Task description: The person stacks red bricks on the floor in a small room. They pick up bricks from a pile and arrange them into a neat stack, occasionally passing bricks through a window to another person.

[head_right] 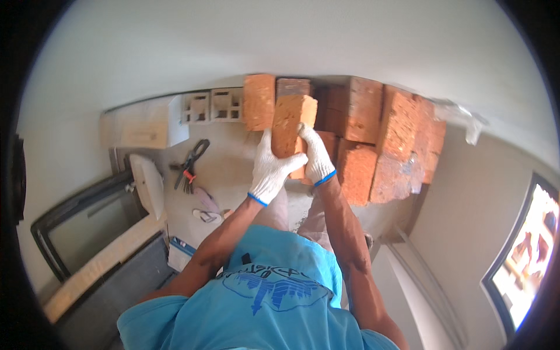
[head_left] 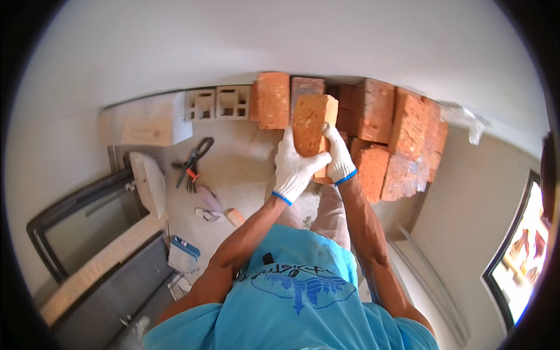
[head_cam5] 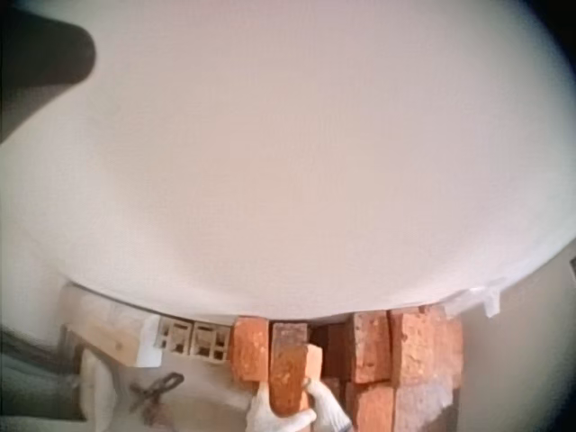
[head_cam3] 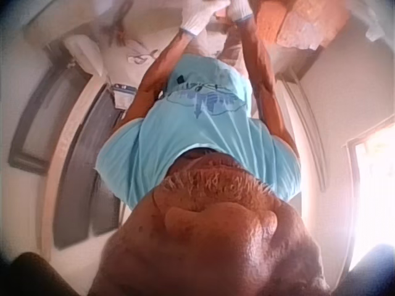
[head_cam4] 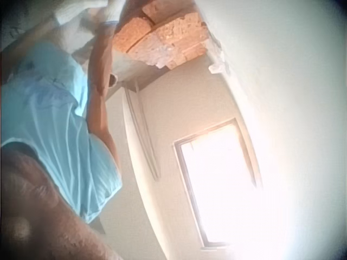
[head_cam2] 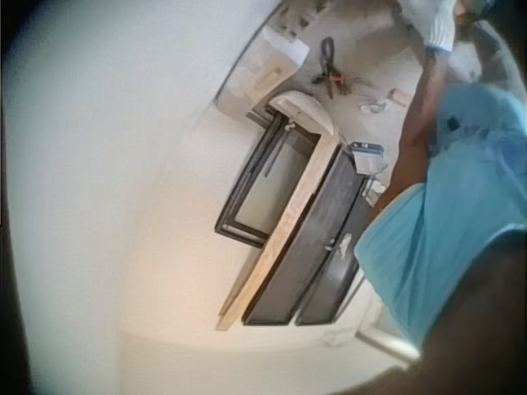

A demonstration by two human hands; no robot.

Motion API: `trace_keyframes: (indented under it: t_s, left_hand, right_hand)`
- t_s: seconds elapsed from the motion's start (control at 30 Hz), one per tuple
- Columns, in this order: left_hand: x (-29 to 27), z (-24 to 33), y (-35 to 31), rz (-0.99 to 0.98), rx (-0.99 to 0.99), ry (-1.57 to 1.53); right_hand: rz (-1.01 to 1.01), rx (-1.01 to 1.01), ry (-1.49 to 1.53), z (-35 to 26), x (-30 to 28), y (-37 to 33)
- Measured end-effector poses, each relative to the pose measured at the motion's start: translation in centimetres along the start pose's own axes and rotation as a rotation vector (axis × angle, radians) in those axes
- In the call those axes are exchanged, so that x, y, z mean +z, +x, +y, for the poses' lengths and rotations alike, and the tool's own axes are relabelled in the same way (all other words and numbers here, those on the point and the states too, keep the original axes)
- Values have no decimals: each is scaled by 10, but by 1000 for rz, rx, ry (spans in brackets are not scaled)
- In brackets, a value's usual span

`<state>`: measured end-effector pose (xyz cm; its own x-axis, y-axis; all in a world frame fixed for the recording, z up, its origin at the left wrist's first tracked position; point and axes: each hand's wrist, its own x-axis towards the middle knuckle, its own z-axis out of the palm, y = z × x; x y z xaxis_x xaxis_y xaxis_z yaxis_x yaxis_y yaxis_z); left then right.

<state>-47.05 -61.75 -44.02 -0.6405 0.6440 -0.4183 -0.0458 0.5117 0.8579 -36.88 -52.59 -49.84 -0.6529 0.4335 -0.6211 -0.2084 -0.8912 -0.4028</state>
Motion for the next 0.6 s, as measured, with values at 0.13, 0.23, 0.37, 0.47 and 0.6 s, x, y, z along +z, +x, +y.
trace_keyframes:
  t_s: [0.13, 0.23, 0.37, 0.47, 0.6]
  left_hand:
    - [17, 16, -46, -161, 116, -281]
    - [-2, 29, -50, -446, 9, -475]
    - [-17, -11, 28, -181, 67, 52]
    - [-28, -75, 89, 135, 119, 339]
    - [-38, -125, 142, 307, 9, 723]
  right_hand:
    - [62, -141, -86, -28, -4, -67]
    - [-18, -195, 12, -55, -31, -114]
    - [118, -312, 221, -66, -100, -193]
    - [486, -415, 178, -75, -140, -242]
    - [686, -497, -275, -120, -154, -272]
